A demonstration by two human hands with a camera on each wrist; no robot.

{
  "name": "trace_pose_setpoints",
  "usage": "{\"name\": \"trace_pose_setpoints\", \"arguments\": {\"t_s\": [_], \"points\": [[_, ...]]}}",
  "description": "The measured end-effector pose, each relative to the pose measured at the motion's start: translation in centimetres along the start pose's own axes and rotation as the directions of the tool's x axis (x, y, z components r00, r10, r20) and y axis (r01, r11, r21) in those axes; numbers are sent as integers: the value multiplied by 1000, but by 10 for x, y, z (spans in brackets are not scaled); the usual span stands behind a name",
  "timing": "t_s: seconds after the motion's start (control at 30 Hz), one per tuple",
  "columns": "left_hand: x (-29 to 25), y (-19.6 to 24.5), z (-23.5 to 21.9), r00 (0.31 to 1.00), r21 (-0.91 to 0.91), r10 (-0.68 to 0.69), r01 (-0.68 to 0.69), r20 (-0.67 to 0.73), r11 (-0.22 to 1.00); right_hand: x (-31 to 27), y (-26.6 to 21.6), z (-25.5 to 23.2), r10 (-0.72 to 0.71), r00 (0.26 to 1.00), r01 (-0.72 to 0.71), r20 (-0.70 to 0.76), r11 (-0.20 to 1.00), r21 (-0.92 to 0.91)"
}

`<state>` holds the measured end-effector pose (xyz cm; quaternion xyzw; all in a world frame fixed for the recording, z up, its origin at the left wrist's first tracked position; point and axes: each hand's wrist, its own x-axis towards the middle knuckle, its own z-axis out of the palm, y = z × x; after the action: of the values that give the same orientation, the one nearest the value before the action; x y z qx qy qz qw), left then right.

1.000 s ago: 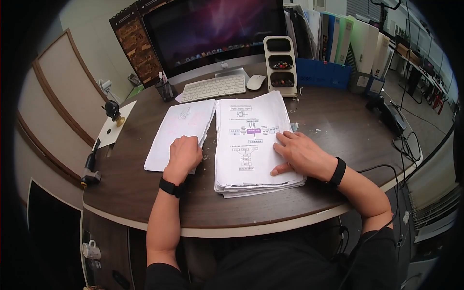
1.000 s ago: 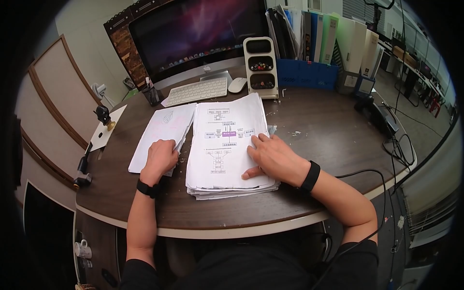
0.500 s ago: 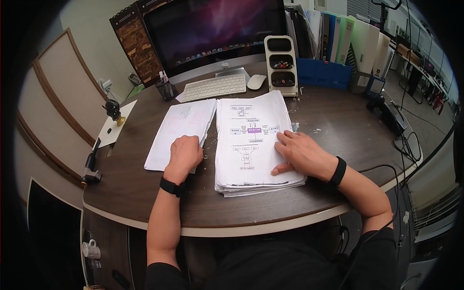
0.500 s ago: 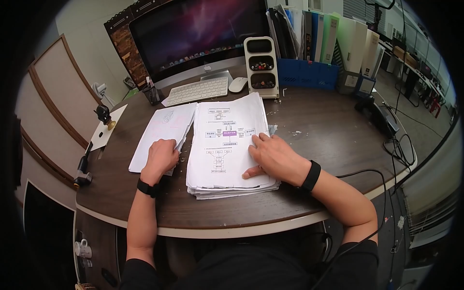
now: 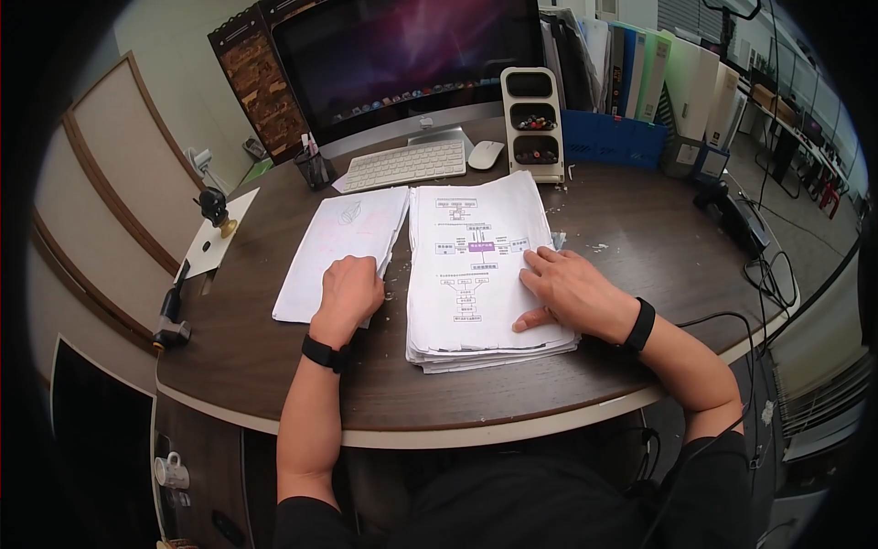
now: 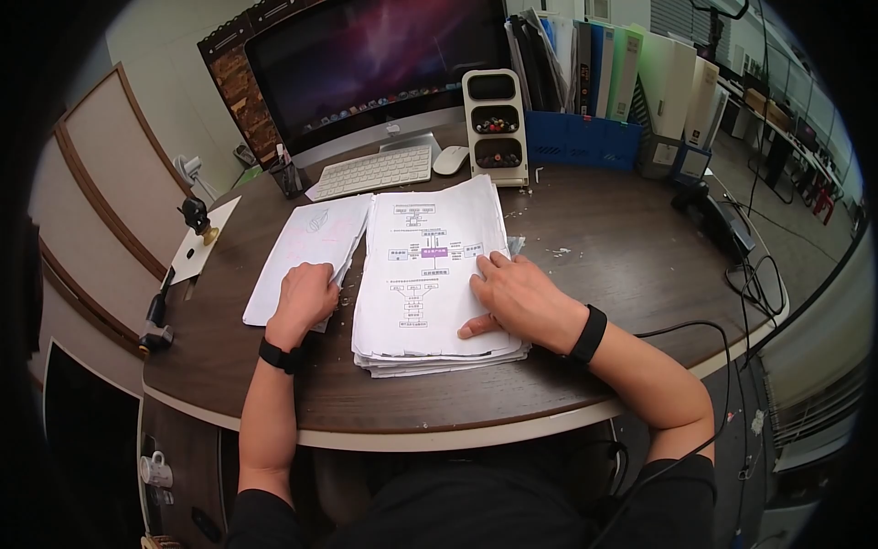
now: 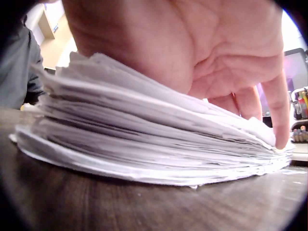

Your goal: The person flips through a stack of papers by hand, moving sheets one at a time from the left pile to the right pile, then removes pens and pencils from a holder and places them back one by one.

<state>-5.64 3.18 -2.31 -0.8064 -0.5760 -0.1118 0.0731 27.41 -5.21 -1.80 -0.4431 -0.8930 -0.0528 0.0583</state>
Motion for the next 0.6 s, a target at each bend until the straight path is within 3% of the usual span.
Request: {"name": "trace_pose_setpoints", "arguments": {"t_s": [0.6], "points": [[0,0,1,1000,1,4,-4,-3,1000,0,-1,0,-11,999,9,-50,999,-39]]}}
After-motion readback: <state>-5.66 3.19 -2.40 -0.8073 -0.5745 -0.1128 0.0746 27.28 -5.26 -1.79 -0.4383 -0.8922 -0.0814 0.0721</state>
